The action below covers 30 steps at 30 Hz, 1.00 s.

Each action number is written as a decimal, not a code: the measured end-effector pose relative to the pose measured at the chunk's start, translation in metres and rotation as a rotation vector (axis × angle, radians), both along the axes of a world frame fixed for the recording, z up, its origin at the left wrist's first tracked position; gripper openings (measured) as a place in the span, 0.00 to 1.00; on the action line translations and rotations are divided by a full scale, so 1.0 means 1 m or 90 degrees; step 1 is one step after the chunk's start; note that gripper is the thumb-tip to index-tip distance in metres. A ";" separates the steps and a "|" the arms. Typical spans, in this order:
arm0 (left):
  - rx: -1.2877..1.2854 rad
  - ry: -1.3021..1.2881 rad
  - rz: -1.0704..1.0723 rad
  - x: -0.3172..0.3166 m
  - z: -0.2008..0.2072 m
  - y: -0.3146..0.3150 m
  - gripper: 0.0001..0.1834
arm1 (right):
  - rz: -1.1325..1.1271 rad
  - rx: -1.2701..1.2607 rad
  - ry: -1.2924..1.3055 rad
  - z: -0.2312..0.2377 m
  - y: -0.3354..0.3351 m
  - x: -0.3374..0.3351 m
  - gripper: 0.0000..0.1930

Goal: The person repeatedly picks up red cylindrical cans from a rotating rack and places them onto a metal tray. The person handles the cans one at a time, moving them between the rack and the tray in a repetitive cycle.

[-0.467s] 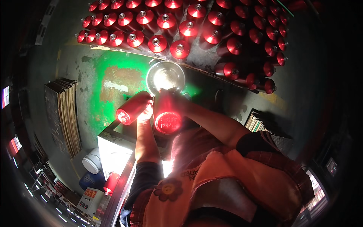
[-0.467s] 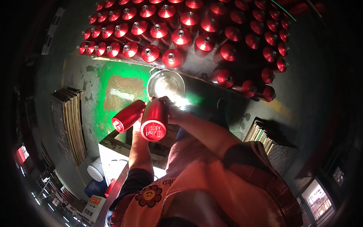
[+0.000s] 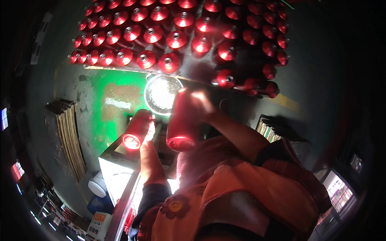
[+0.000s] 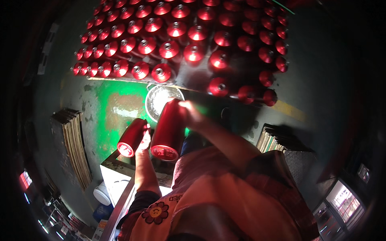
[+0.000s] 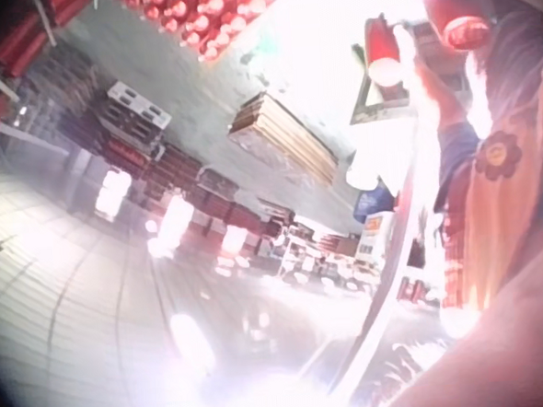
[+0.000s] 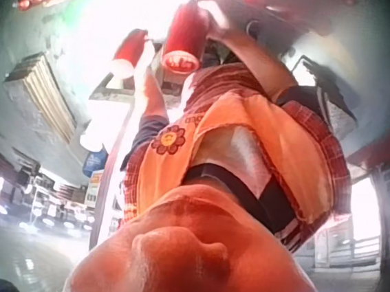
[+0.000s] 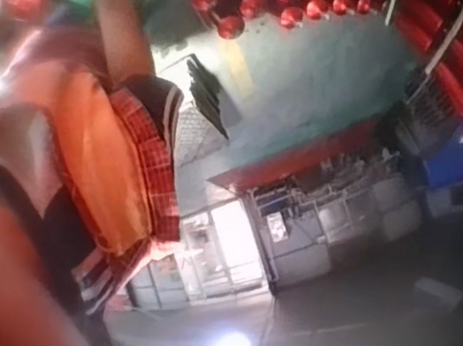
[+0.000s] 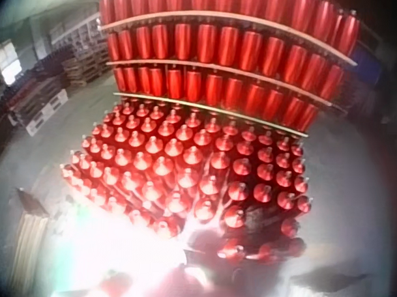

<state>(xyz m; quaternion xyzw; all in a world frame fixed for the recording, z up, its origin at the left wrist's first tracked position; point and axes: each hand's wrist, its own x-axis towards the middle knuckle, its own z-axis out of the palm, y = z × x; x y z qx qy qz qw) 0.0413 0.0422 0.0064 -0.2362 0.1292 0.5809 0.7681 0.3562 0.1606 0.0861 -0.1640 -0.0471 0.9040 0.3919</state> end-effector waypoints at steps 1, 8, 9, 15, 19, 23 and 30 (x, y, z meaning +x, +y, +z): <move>-0.042 0.249 -0.014 0.002 0.008 0.011 0.31 | -0.030 0.039 -0.062 0.013 0.011 0.035 0.19; 0.038 0.794 -0.018 0.082 0.100 0.081 0.26 | -0.267 0.425 -0.663 0.158 0.079 0.269 0.24; 0.070 0.957 -0.043 0.099 0.111 0.092 0.27 | -0.284 0.497 -0.807 0.168 0.083 0.282 0.24; 0.314 1.425 -0.012 0.212 0.132 0.148 0.24 | -0.323 0.755 -1.108 0.120 0.104 0.280 0.22; 0.297 1.509 -0.005 0.261 0.110 0.172 0.22 | -0.259 0.723 -1.196 0.058 0.115 0.265 0.23; 0.369 1.617 0.008 0.278 0.077 0.191 0.23 | -0.070 0.744 -1.221 0.012 0.125 0.258 0.24; 0.475 1.616 -0.058 0.278 0.075 0.183 0.20 | 0.015 0.813 -1.230 0.022 0.109 0.259 0.24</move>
